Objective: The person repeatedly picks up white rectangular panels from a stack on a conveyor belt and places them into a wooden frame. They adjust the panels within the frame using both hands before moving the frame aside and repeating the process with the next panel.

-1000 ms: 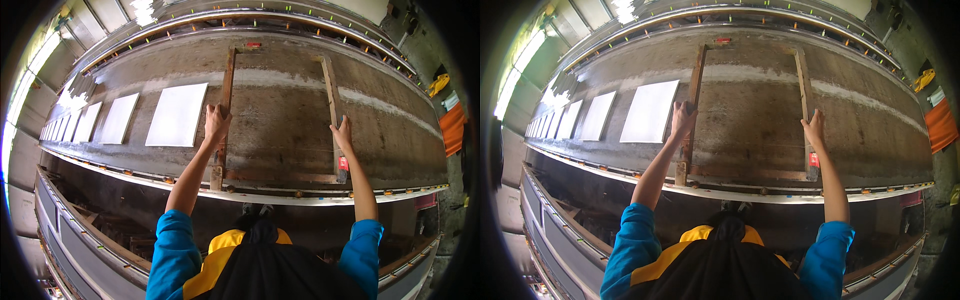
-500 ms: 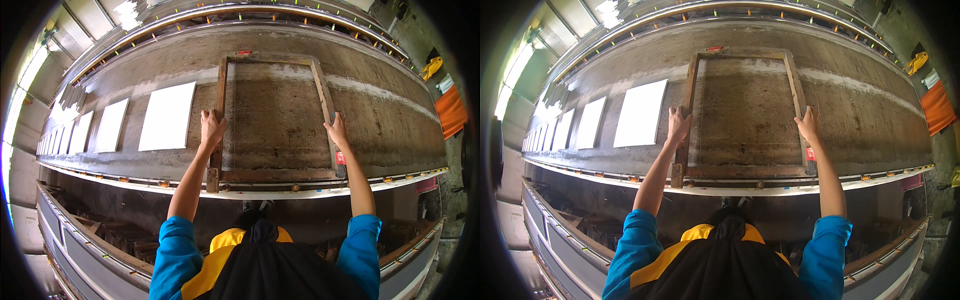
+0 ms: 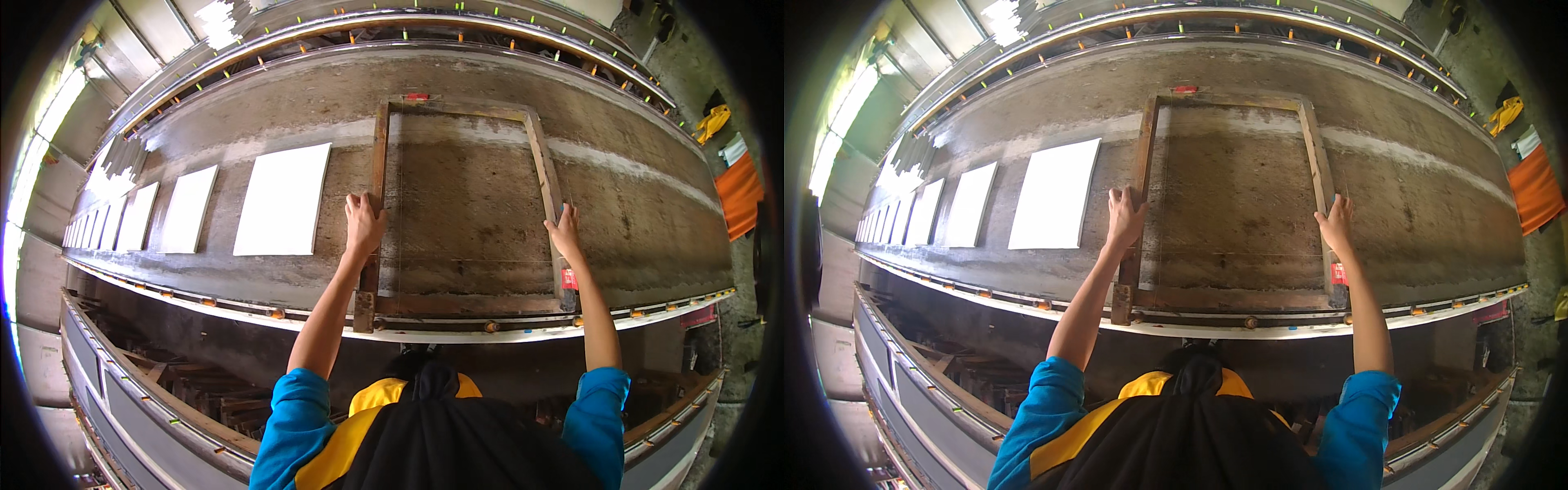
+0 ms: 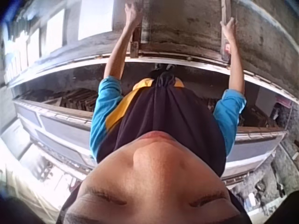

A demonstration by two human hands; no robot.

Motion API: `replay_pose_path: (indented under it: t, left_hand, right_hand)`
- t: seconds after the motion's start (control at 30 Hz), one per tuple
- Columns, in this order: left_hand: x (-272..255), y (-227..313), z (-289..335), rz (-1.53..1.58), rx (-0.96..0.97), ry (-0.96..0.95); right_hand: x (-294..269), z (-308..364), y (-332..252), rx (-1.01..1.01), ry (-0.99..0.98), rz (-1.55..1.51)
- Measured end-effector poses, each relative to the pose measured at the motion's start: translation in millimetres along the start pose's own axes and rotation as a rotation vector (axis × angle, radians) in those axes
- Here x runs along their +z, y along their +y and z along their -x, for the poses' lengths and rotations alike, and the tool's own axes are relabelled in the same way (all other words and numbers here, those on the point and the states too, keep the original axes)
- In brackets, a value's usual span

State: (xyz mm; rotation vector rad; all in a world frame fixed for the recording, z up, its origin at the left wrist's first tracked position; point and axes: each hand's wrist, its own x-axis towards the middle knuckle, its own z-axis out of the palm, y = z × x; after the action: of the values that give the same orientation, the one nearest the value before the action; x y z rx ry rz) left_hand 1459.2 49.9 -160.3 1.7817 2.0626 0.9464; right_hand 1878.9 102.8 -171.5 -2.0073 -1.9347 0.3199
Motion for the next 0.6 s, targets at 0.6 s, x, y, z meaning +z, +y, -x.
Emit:
replay_pose_path:
  t: [0.6]
  left_hand:
    - [9, -16, 4, 0.035, -0.041, -0.011]
  right_hand:
    - [5, -6, 3, -0.033, 0.012, 0.079]
